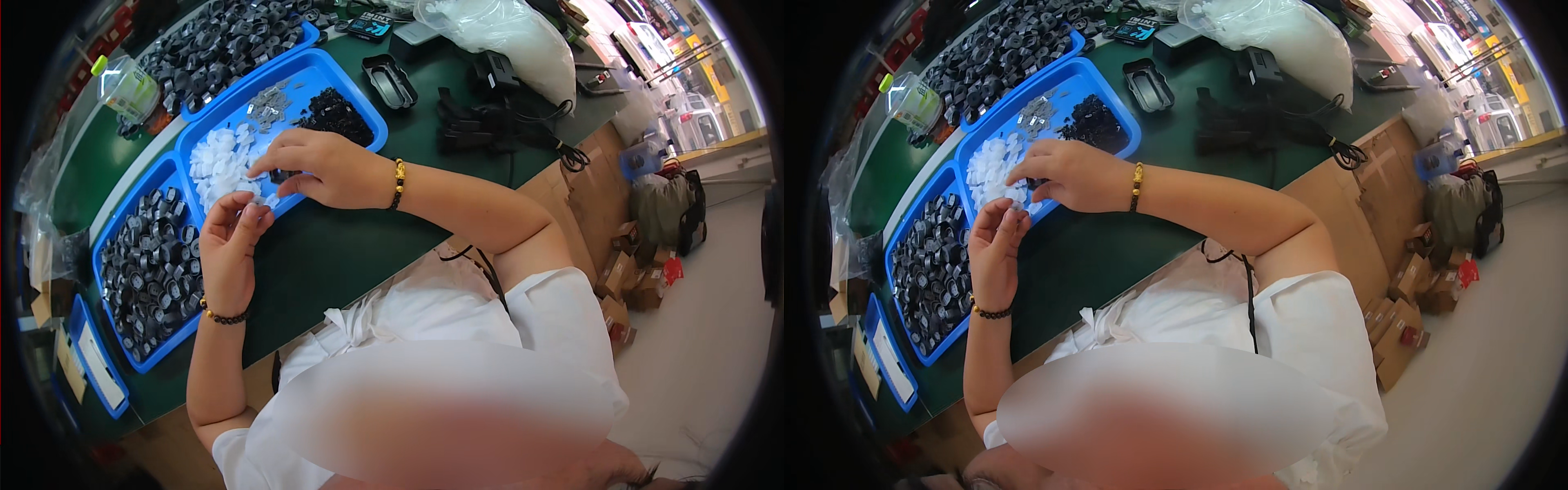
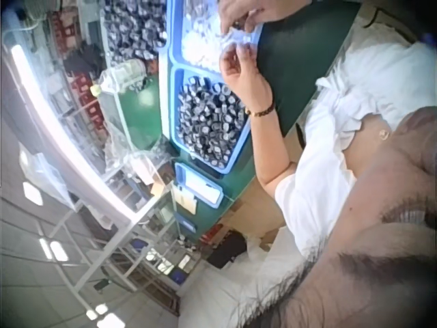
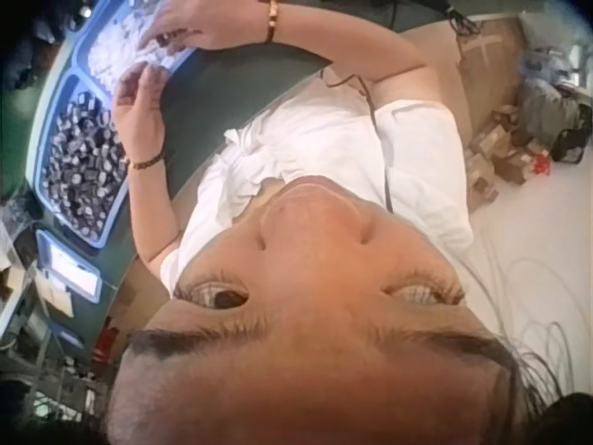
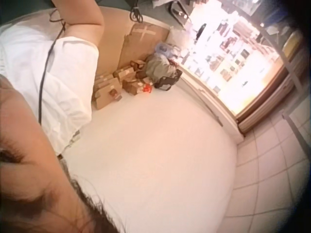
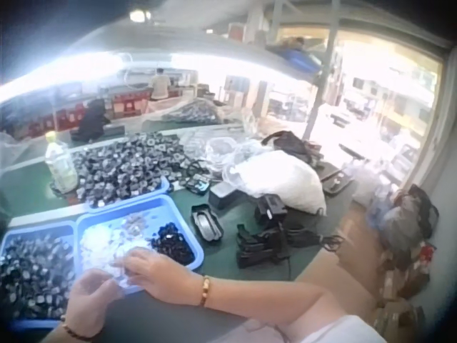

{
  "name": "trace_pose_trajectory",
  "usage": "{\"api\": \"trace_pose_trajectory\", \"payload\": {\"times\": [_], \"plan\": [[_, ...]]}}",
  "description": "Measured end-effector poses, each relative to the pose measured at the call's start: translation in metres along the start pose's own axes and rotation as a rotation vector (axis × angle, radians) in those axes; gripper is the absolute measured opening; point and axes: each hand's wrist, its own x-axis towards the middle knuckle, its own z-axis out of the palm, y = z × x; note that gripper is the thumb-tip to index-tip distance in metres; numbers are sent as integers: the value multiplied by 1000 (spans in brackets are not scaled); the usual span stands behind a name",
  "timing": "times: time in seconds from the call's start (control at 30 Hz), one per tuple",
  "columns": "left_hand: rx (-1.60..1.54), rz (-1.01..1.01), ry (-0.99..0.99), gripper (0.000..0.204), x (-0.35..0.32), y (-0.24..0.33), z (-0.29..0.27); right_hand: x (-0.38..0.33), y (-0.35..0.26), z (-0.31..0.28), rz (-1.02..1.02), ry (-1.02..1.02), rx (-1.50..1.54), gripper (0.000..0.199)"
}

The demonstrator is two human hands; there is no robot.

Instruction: The person assembles small components by inserting small parts into plastic pieces and fitting them into plastic housings by hand.

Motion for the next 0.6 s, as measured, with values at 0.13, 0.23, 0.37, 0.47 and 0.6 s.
{"api": "trace_pose_trajectory", "payload": {"times": [0.13,0.23,0.37,0.47,0.6], "plan": [[-15,-3,71,23,-6,3,0,-2,-3,3,173,-75,214,33],[35,-22,21,24,-9,3,-5,-4,0,8,151,-51,339,34],[9,24,-4,23,-9,4,3,-9,-7,6,275,-78,345,37],[8,22,0,23,-10,8,5,-10,-7,7,320,-15,423,40],[51,136,55,20,-10,8,4,-9,-4,10,334,5,488,39]]}}
